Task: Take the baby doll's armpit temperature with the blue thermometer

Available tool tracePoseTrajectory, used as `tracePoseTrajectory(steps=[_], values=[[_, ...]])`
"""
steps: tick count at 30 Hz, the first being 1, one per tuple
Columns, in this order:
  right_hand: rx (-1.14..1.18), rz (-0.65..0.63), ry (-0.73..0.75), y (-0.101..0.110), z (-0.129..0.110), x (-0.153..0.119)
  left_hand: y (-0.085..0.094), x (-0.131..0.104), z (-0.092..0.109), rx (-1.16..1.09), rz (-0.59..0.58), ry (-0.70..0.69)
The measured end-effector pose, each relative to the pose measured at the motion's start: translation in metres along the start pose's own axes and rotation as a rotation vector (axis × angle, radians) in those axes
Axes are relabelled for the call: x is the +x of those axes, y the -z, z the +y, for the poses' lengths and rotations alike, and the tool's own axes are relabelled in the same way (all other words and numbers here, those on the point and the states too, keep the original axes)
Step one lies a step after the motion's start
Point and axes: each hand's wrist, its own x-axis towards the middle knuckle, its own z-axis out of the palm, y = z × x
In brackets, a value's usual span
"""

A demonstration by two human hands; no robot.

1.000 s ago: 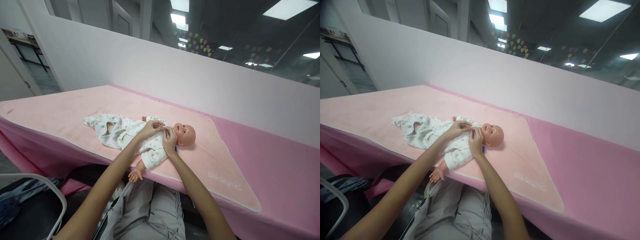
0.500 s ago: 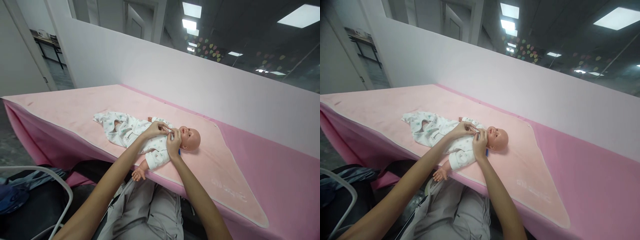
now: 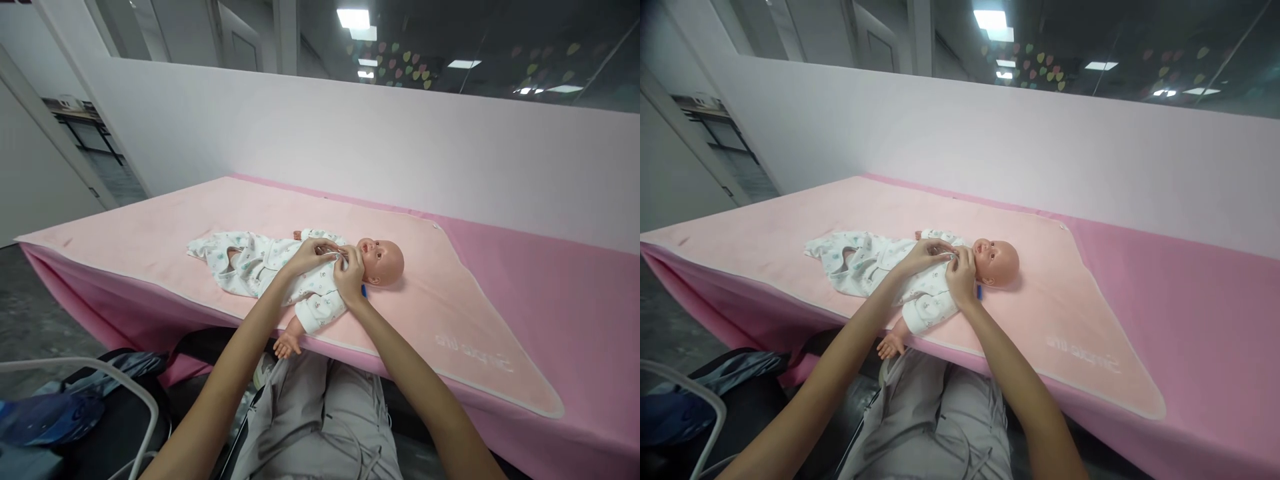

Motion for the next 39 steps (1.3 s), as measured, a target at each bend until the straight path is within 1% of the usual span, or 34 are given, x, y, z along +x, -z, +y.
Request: tracePoseTrajectory(steps=[6,12,19,23,25,27,29,32,34,36,38,39], values=[[-0.021,-0.007,0.017,0.0,-0.001,0.0,-0.001,0.001,-0.005,0.03,0.011,0.005],[0.05,0.017,0.085,0.0,-0.001,0.0,-0.002,0.003,-0.014,0.009,0.033,0.006],[0.038,-0.008,0.078,-0.001,0.003,-0.001,-0.003,0.003,-0.007,-0.076,0.047,0.038],[0.054,0.008,0.085,0.0,0.001,-0.001,-0.002,0.003,-0.005,-0.106,0.069,0.063],[0.064,0.032,0.097,0.001,-0.001,-0.001,-0.002,0.004,-0.006,-0.158,0.103,0.101],[0.07,0.062,0.116,0.002,-0.002,-0.002,0.0,0.004,-0.007,-0.226,0.161,0.133],[0.071,0.094,0.138,0.002,-0.003,-0.002,0.004,0.002,-0.008,-0.268,0.231,0.129],[0.062,0.124,0.158,0.001,-0.002,-0.003,0.016,-0.011,-0.007,-0.191,0.322,0.08],[0.057,0.117,0.164,0.001,-0.002,-0.003,0.024,-0.023,-0.008,-0.059,0.284,0.067],[0.054,0.098,0.165,0.001,-0.003,-0.003,0.029,-0.036,-0.008,0.087,0.17,0.052],[0.053,0.085,0.16,0.001,-0.003,-0.003,0.03,-0.044,-0.008,0.204,0.112,0.017],[0.052,0.082,0.158,0.001,-0.003,-0.002,0.03,-0.046,-0.007,0.239,0.102,-0.002]])
